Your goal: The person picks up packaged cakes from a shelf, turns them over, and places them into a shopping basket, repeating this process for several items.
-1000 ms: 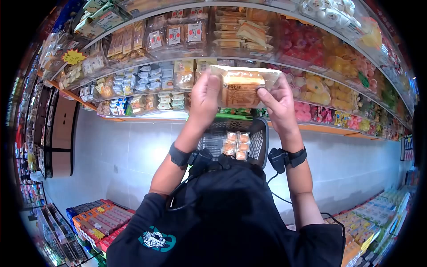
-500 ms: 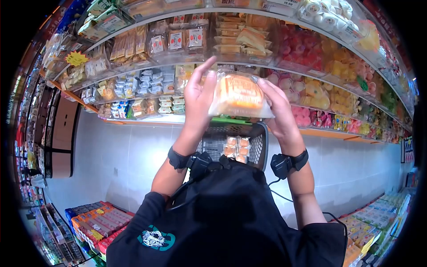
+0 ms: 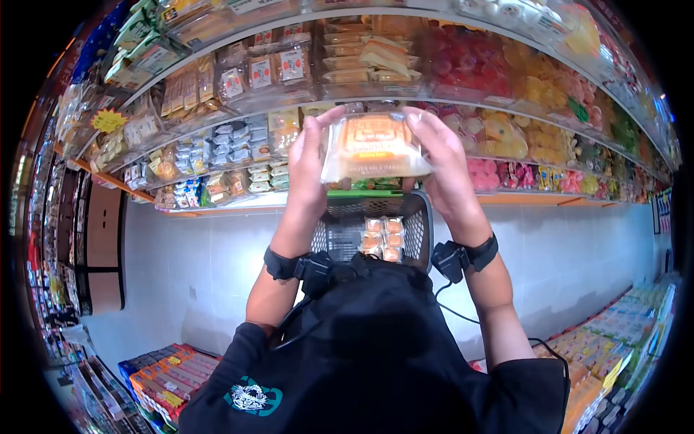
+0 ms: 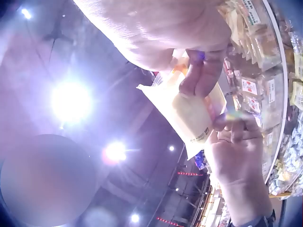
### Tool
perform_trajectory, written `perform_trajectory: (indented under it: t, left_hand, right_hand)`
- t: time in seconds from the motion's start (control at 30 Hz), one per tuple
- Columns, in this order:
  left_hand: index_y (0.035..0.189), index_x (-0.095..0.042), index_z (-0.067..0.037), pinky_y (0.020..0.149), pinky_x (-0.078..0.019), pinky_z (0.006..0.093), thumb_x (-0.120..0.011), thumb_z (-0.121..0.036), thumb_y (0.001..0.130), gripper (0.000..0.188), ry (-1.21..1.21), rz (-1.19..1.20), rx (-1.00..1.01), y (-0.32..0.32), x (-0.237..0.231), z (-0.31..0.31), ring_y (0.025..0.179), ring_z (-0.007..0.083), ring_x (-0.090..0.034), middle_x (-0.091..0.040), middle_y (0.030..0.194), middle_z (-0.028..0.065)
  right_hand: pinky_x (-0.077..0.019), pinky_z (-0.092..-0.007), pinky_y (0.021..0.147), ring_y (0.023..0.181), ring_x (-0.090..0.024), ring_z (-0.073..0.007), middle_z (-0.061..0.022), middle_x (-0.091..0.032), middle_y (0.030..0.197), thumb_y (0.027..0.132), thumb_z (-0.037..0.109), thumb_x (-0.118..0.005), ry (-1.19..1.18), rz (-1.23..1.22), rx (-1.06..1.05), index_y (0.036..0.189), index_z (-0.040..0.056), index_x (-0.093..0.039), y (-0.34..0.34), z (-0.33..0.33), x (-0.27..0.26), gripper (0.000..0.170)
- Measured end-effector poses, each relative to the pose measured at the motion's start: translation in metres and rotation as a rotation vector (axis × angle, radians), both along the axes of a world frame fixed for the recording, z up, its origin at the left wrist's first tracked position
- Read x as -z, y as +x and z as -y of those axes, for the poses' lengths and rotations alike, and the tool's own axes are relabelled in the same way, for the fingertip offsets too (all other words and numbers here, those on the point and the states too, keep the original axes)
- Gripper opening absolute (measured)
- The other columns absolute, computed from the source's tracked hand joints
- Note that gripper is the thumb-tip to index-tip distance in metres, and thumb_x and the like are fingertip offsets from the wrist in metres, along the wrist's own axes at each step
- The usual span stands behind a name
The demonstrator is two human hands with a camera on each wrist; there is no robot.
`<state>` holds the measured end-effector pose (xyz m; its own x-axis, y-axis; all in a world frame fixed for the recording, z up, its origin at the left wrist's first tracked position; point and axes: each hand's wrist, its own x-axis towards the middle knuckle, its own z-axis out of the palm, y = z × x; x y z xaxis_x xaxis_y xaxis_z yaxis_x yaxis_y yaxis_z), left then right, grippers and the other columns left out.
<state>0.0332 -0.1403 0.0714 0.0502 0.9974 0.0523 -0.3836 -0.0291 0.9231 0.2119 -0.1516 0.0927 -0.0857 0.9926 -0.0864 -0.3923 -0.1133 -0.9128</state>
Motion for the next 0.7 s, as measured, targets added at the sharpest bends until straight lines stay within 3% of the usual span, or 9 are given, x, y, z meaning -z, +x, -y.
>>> perform_trajectory:
  t: [0.07,0.17,0.2,0.23,0.3,0.4,0.5,0.6,0.7]
  left_hand:
    - [0.131,-0.037,0.004,0.069,-0.052,0.0306,-0.038,-0.048,0.094,0.064,0.018,0.083,0.071,0.002,0.001,-0.002,0.075,0.0189,-0.064,-0.064,0.096,0.0158]
    - [0.135,-0.03,0.003,0.07,-0.0511,0.0284,-0.04,-0.051,0.092,0.07,0.256,-0.097,0.244,-0.001,-0.003,0.001,0.078,0.0187,-0.064,-0.064,0.094,0.0171]
    - [0.136,-0.026,0.003,0.07,-0.051,0.0283,-0.048,-0.045,0.091,0.069,0.278,-0.094,0.291,0.0,-0.001,-0.004,0.074,0.0188,-0.064,-0.064,0.091,0.0173]
    - [0.129,-0.035,0.003,0.067,-0.051,0.0285,-0.056,-0.03,0.091,0.055,0.29,-0.15,0.225,0.005,-0.003,-0.001,0.069,0.0174,-0.064,-0.064,0.083,0.015]
    - [0.11,-0.046,0.001,0.058,-0.0499,0.0256,-0.061,-0.018,0.088,0.033,0.23,-0.248,0.127,0.007,-0.003,-0.003,0.064,0.015,-0.063,-0.064,0.077,0.0125]
    - [0.086,-0.047,-0.002,0.045,-0.0472,0.0242,-0.062,-0.016,0.087,0.02,0.144,-0.143,0.042,0.007,-0.01,-0.003,0.051,0.0137,-0.06,-0.06,0.062,0.0083]
    - [0.077,-0.046,-0.005,0.035,-0.0416,0.0226,-0.061,-0.019,0.088,0.023,0.124,-0.217,0.016,0.002,-0.011,-0.004,0.044,0.0118,-0.056,-0.058,0.059,0.0066]
    - [0.076,-0.046,-0.005,0.034,-0.0398,0.0221,-0.061,-0.019,0.088,0.024,0.116,-0.223,0.025,0.0,-0.013,-0.004,0.042,0.0107,-0.054,-0.056,0.057,0.0054]
    - [0.076,-0.046,-0.005,0.034,-0.0398,0.0221,-0.061,-0.019,0.088,0.023,0.119,-0.198,0.016,0.001,-0.012,-0.003,0.041,0.0104,-0.054,-0.055,0.056,0.005]
  right_hand:
    - [-0.0436,-0.0206,0.038,0.056,-0.059,-0.0083,-0.0034,-0.062,0.082,0.091,0.026,-0.052,-0.012,-0.068,0.084,0.12,0.0022,-0.047,-0.001,-0.002,0.0,0.038]
    - [-0.0432,-0.0244,0.037,0.055,-0.057,-0.0103,-0.0068,-0.059,0.083,0.09,0.023,-0.053,-0.045,-0.169,0.088,0.122,0.0,-0.044,0.008,-0.005,0.007,0.04]
    - [-0.0445,-0.0243,0.041,0.05,-0.054,-0.0106,-0.0069,-0.06,0.083,0.092,0.021,-0.046,-0.026,-0.331,0.036,0.118,0.0004,-0.045,0.015,-0.008,0.023,0.034]
    - [-0.0451,-0.0246,0.043,0.049,-0.053,-0.0108,-0.0068,-0.06,0.081,0.092,0.02,-0.044,-0.094,-0.423,-0.032,0.116,0.0009,-0.046,0.024,-0.013,0.033,0.031]
    - [-0.0463,-0.0251,0.045,0.045,-0.051,-0.0111,-0.0066,-0.061,0.077,0.093,0.02,-0.041,-0.246,-0.603,-0.173,0.112,0.002,-0.047,0.033,-0.022,0.041,0.027]
    - [-0.0492,-0.0269,0.049,0.047,-0.056,-0.0149,-0.0105,-0.061,0.066,0.095,0.033,-0.038,-0.184,-0.44,-0.125,0.107,0.0032,-0.047,0.025,-0.009,0.023,0.033]
    - [-0.0496,-0.0258,0.048,0.048,-0.059,-0.0182,-0.0137,-0.061,0.061,0.094,0.047,-0.036,-0.159,-0.287,-0.192,0.111,-0.0004,-0.045,0.024,-0.003,0.004,0.051]
    - [-0.0485,-0.0227,0.047,0.048,-0.059,-0.0153,-0.0122,-0.061,0.06,0.091,0.051,-0.042,-0.041,-0.021,-0.184,0.104,-0.0042,-0.052,0.024,0.0,0.001,0.057]
    - [-0.0473,-0.0207,0.047,0.049,-0.059,-0.0131,-0.0113,-0.062,0.061,0.091,0.05,-0.046,-0.009,0.053,-0.15,0.097,-0.0039,-0.056,0.024,0.002,-0.004,0.055]
